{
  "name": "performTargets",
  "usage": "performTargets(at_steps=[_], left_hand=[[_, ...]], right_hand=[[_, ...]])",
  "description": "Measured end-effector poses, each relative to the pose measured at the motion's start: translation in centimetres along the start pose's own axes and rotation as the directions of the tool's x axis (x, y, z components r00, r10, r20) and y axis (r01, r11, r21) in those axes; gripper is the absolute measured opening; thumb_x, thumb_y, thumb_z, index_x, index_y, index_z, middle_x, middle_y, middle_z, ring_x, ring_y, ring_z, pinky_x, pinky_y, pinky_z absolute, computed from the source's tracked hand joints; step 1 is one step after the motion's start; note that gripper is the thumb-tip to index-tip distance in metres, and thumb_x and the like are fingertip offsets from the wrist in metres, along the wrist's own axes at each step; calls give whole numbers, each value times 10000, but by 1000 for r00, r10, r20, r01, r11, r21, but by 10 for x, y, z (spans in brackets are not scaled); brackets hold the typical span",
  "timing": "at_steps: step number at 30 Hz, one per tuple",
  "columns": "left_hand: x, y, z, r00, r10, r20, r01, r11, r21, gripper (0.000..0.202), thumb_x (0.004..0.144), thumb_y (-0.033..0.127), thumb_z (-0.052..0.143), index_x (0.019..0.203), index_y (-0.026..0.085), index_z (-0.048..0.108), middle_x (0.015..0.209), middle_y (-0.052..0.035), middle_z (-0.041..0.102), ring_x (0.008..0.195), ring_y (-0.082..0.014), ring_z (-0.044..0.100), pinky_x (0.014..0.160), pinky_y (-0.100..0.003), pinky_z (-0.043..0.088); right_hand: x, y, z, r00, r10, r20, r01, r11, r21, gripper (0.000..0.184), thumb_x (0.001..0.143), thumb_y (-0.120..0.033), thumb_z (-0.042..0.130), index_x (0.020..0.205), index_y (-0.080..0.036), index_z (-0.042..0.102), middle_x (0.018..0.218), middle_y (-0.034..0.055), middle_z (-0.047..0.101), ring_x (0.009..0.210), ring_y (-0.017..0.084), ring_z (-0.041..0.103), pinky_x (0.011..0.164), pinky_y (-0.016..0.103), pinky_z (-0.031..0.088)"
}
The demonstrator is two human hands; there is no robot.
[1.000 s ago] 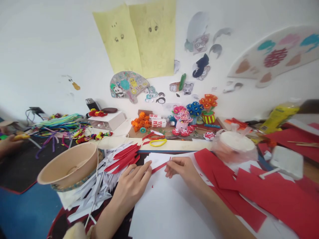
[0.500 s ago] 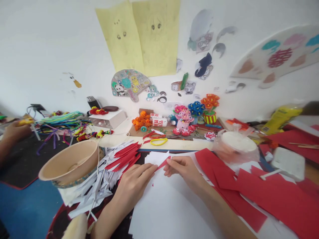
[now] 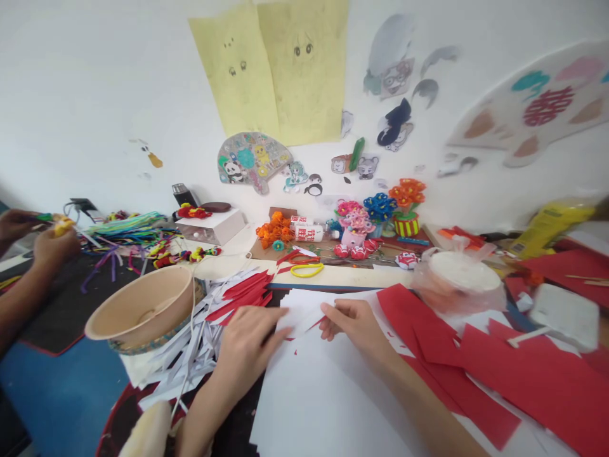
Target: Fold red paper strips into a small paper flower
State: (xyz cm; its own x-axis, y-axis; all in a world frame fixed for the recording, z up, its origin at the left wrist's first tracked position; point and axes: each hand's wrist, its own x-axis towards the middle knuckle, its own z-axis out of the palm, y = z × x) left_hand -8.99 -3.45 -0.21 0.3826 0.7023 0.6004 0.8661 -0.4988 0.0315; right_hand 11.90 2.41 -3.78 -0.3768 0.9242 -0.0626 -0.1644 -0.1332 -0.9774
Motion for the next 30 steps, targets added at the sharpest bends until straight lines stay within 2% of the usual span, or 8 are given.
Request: performTargets(at_steps=[3, 6, 9, 13, 15, 20, 26, 30], left_hand=[[-5, -18, 6, 961, -277, 11, 262, 922, 284, 179, 918, 266, 493, 920, 182, 651, 861, -65, 688, 802, -220, 619, 699, -343, 452], [-10, -27, 9, 942, -315, 116, 220, 839, 497, 174, 895, 201, 497, 812, 176, 647, 802, -80, 647, 813, -262, 585, 667, -360, 402], [-9, -24, 9, 952, -280, 127, 174, 830, 529, 196, 899, 165, 474, 773, 177, 624, 803, -82, 641, 806, -267, 572, 659, -364, 379], [2, -6, 3, 979, -201, -17, 191, 896, 401, 168, 919, 173, 457, 817, 176, 591, 843, -63, 672, 779, -216, 584, 687, -335, 397], [8, 3, 0, 995, -83, -61, 98, 943, 317, 152, 923, 165, 468, 829, 178, 587, 836, -35, 694, 723, -169, 605, 670, -303, 405], [13, 16, -5, 984, 179, 11, -174, 939, 297, 174, 926, 111, 452, 932, 159, 620, 1027, -67, 718, 751, -141, 658, 695, -294, 429], [7, 22, -4, 971, 238, 9, -235, 950, 204, 231, 936, 92, 422, 1004, 151, 635, 1072, -83, 711, 833, -167, 664, 712, -311, 437], [7, 24, -1, 980, 189, -68, -175, 969, 175, 222, 929, 88, 446, 1035, 145, 632, 1038, -81, 719, 859, -182, 656, 746, -320, 437]], right_hand=[[0, -1, 0, 1000, -23, 20, 23, 1000, -22, 507, 693, -622, 686, 564, -140, 602, 587, 76, 692, 501, 168, 649, 522, 292, 529], [-1, 0, 1, 999, -29, 45, 30, 999, -13, 504, 703, -618, 681, 569, -142, 582, 617, 84, 704, 520, 175, 665, 532, 299, 539], [-1, 3, 3, 998, -20, 63, 19, 1000, 9, 509, 690, -619, 689, 559, -149, 544, 641, 91, 712, 537, 186, 681, 541, 309, 551], [0, 7, 3, 996, -7, 89, 5, 1000, 23, 510, 689, -604, 700, 548, -158, 497, 668, 99, 719, 563, 194, 696, 559, 313, 564], [0, 7, 3, 994, 8, 109, -10, 1000, 19, 505, 691, -601, 701, 557, -156, 502, 683, 103, 723, 583, 199, 703, 579, 320, 571], [-2, 2, 5, 993, 29, 115, -34, 999, 41, 500, 677, -594, 714, 570, -150, 513, 722, 118, 733, 629, 219, 714, 625, 344, 578], [-4, -3, 5, 994, 14, 112, -20, 999, 50, 470, 673, -577, 728, 682, -112, 658, 731, 107, 730, 640, 216, 711, 663, 358, 578], [-5, -4, 6, 993, 7, 114, -12, 999, 48, 444, 691, -550, 727, 699, -109, 677, 714, 98, 725, 613, 200, 704, 637, 340, 578]])
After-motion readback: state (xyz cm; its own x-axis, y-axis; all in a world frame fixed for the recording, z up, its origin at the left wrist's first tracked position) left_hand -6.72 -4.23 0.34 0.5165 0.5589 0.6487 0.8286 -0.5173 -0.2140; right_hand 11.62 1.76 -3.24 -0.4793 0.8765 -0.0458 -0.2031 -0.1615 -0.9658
